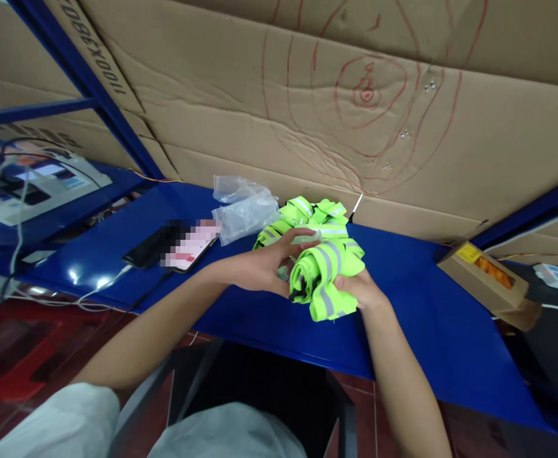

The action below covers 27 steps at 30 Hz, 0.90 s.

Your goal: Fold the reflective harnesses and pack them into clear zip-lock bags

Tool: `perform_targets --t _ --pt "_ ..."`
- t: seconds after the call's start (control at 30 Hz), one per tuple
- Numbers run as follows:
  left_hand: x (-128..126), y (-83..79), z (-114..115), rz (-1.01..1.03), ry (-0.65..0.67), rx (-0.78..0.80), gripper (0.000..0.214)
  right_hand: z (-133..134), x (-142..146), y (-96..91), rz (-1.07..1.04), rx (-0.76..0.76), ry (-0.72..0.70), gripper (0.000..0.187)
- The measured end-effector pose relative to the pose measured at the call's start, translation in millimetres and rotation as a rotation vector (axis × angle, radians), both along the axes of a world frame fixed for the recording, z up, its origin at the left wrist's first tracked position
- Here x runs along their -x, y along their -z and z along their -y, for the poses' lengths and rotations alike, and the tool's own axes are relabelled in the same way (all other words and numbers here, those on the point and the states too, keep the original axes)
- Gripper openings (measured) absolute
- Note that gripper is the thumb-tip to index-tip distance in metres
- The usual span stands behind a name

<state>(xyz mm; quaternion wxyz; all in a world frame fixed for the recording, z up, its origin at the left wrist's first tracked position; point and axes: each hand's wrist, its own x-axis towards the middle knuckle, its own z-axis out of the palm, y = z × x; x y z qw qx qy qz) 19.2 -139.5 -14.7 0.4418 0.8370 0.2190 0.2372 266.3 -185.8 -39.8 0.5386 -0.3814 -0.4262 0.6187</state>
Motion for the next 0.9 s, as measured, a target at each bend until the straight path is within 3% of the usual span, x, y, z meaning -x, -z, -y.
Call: perform_targets --t 0.1,0.23,0.37,0.47,0.57,0.67,0.73,0.9 --pt "7 1.5 -6 0.004 0.039 0.084 0.105 5 -6 -7.6 0.117 -0.013 -0.049 0.079" --pt "17 6.2 -11 -0.028 -0.023 0.092 0.107 1 -12 -17.3 0.288 -0.029 -0.176 0.072" --pt "19 7.3 -4 -0.09 -0.009 -0.004 0.109 -4 -12 -15.9 0.296 -0.037 -0.24 0.056" --pt "17 7.7 4 -0.201 -0.011 -0.181 0.104 -8 -10 -9.8 0.278 0.004 -0.202 0.055" --pt "16 8.3 7 -0.346 -0.117 -0.422 0.088 -13 -12 -3.2 0.267 0.046 -0.169 0.057" --pt "14 11.3 4 -0.462 -0.191 -0.609 0.097 -18 -15 2.6 0.232 0.077 -0.123 0.058" --pt "11 16.0 1 -0.501 -0.179 -0.648 0.114 -20 -18 5.3 0.195 0.094 -0.057 0.059" --pt "8 31.6 1 -0.534 -0.188 -0.683 0.127 -23 -18 8.4 0.169 0.087 0.088 0.059"
